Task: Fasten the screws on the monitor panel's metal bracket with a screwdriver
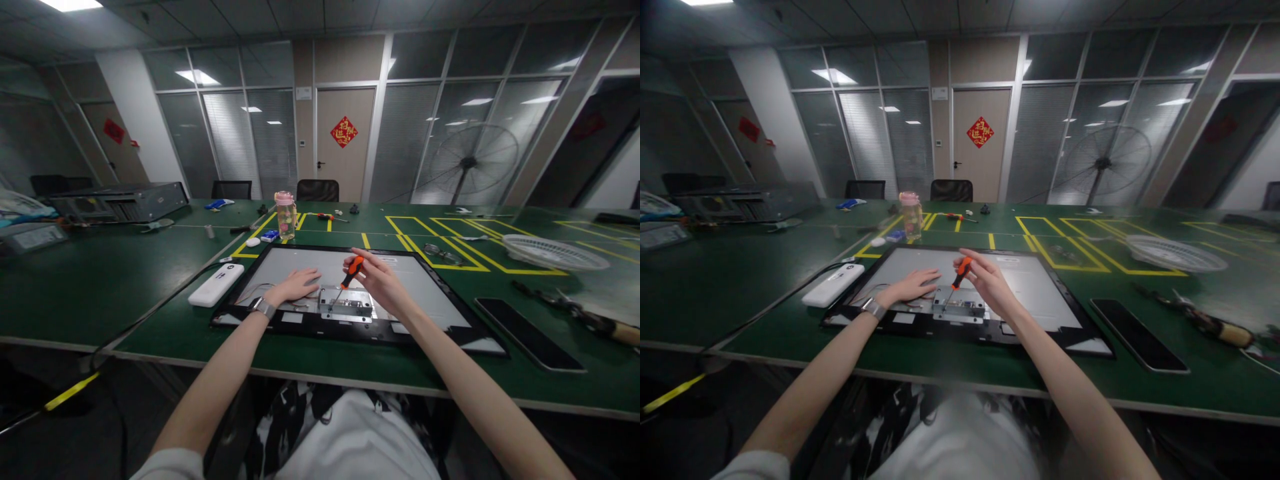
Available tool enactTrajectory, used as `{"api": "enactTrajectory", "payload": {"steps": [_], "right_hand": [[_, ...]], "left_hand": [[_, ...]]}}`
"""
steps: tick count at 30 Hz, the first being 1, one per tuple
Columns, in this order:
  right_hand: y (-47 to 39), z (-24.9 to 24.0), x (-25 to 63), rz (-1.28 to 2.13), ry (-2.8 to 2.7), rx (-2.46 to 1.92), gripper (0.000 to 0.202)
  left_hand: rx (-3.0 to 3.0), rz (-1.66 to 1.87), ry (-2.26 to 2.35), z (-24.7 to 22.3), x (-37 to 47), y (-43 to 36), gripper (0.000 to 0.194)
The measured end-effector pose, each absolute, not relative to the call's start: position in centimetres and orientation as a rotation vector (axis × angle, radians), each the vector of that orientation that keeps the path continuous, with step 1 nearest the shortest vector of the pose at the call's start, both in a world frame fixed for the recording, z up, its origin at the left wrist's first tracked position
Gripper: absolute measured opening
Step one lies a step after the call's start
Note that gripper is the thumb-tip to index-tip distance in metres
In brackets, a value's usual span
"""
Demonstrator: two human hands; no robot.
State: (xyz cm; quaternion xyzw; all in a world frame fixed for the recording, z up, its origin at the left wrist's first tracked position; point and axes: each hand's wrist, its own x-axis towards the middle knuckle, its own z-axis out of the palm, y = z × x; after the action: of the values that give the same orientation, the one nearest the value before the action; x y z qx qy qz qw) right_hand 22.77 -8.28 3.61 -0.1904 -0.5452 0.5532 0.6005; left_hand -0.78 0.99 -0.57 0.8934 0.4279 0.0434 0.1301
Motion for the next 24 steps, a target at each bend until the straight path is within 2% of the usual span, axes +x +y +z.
{"api": "enactTrajectory", "payload": {"steps": [11, 21, 24], "right_hand": [[-8.09, 3.24, 22.8, 1.241, -1.23, -0.482, 0.021], [-8.5, 3.84, 22.74, 1.183, -1.323, -0.516, 0.039], [-8.37, 3.65, 22.7, 1.145, -1.33, -0.535, 0.039]], "left_hand": [[2.592, 0.125, 1.24, -0.66, -0.83, 1.11, 0.054], [2.59, 0.123, 1.249, -0.24, -0.65, 0.68, 0.053], [2.602, 0.125, 1.248, -0.35, -0.65, 0.77, 0.053]]}}
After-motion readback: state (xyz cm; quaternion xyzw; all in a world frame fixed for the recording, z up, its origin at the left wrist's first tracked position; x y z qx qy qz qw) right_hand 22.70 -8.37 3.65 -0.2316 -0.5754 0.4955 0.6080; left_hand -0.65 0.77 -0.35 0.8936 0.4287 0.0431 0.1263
